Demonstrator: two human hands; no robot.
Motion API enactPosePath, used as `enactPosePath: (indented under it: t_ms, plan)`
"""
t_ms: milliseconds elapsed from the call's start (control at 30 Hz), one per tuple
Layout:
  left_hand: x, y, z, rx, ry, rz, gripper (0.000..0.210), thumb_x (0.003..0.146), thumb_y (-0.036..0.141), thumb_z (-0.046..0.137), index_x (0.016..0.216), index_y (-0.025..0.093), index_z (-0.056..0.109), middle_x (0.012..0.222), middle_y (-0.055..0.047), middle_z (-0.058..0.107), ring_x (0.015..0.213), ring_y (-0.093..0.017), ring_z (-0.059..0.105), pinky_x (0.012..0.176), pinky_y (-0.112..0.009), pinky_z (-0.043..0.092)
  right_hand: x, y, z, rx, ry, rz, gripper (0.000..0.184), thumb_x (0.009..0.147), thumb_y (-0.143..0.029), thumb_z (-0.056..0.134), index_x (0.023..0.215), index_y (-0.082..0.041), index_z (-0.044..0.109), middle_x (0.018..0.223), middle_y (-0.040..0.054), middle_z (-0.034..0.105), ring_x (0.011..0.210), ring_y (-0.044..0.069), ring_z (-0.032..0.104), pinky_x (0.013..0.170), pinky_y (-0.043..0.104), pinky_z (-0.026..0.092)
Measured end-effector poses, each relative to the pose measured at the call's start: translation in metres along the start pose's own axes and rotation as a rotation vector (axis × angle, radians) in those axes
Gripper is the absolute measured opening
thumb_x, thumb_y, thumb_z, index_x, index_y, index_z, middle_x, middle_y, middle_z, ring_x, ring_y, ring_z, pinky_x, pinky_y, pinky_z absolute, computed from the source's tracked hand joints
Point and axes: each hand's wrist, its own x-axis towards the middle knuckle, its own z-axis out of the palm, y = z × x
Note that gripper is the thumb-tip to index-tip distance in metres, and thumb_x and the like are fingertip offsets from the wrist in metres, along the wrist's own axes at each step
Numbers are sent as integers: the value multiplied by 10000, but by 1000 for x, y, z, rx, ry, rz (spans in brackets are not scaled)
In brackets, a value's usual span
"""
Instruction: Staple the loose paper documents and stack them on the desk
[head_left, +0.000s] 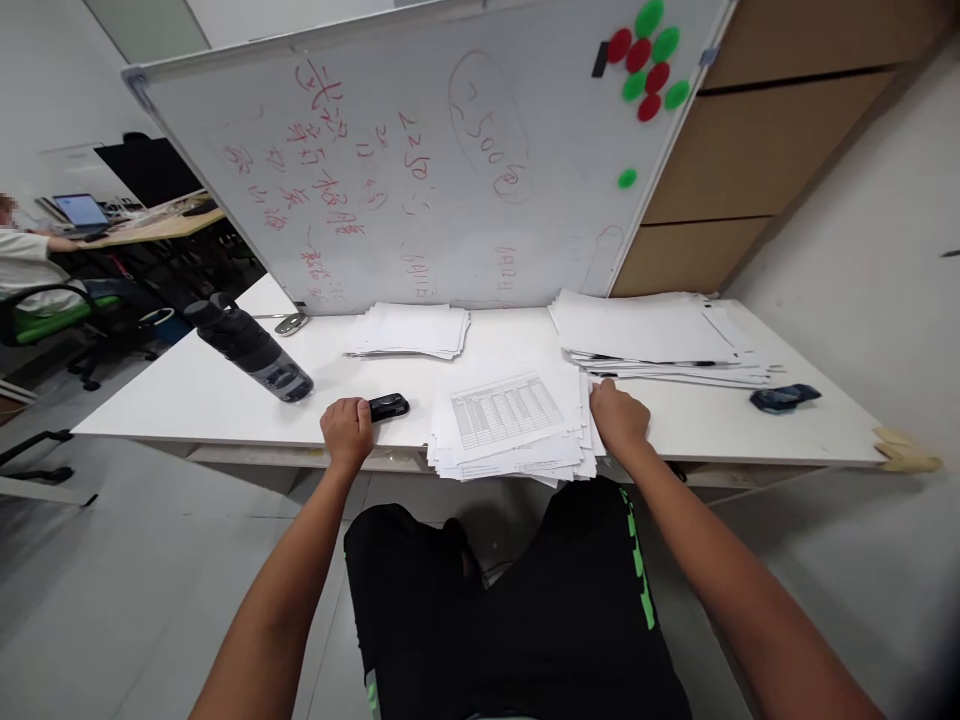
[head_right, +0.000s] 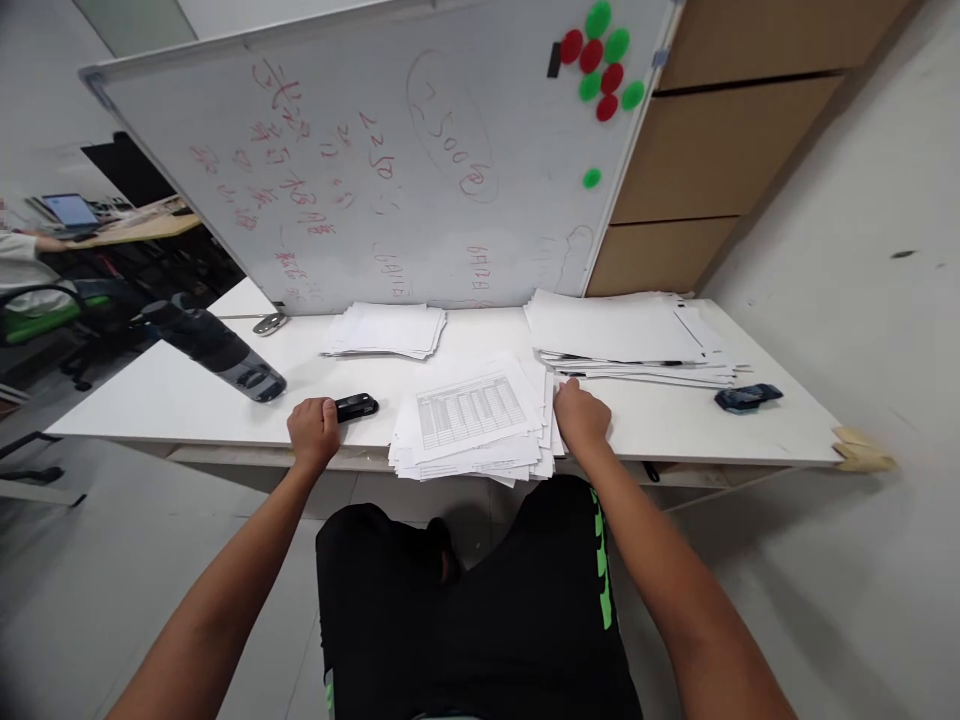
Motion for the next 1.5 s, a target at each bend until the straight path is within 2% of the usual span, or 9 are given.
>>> enactPosePath:
  t_ms: [167,367,433,533,633,767,1033,1267,1500]
  plan:
    - [-6,9,-1,62,142,-172,415,988,418,283,993,191,631,1100,-172,642,1142,-335,515,987,-513,344,1,1,-1,63,-15,12,435,1036,-346,243,1189,-87,558,984,205,713,973,311,695,763,355,448]
    - [10,24,-22,33,36,-273,389,962,433,357,1122,177,602,1249,-209,590,1291,-384,432,1055,-671,221,5,4,2,106,-19,1,422,1036,-324,244,1196,-88,555,994,204,716,974,307,696,771,356,450]
    - [21,39,-31,32,95,-225,432,947,443,410,1265,174,527,1329,-210,551,1339,-380,391,1085,-671,181,7,4,3,108,-19,-6,418,1035,-320,244,1185,-88,557,983,201,718,964,305,698,768,353,448]
    - [40,70,-36,22,100,17,448,954,431,425,1328,191,478,1338,-166,568,1313,-324,444,1142,-579,174,8,4,3,103,-17,-9,412,1035,-316,245,1188,-90,554,983,199,721,968,299,697,773,347,445]
    - [67,103,-22,15,-40,201,413,942,423,456,1292,214,526,1298,-135,601,1258,-311,496,1103,-490,282,8,3,2,93,-17,-6,416,1035,-320,241,1194,-93,551,992,196,723,968,295,699,768,343,445]
    - [106,133,8,-1,-226,296,515,926,420,475,1399,218,471,1345,-136,580,1224,-327,517,986,-445,395,10,2,-1,74,-36,-10,421,1037,-323,230,1184,-93,549,1004,196,724,957,293,703,756,343,451]
    - [155,148,50,104,-465,490,400,886,377,539,1265,276,618,1320,-85,621,1170,-298,574,925,-394,418,15,1,-3,64,-51,-9,426,1047,-341,218,1176,-104,547,994,191,722,952,281,703,777,338,456]
    - [163,148,61,143,-508,474,403,852,439,583,1216,274,642,1262,-77,650,1081,-300,611,807,-365,441,18,4,1,75,-50,-21,416,1048,-344,217,1150,-113,548,931,169,725,893,282,706,744,333,447]
    - [166,145,66,84,-525,407,411,832,454,609,1209,292,630,1268,-50,641,1129,-280,570,815,-350,449,17,3,-3,66,-82,-14,423,1047,-348,205,1160,-115,540,966,167,727,902,273,700,733,316,432]
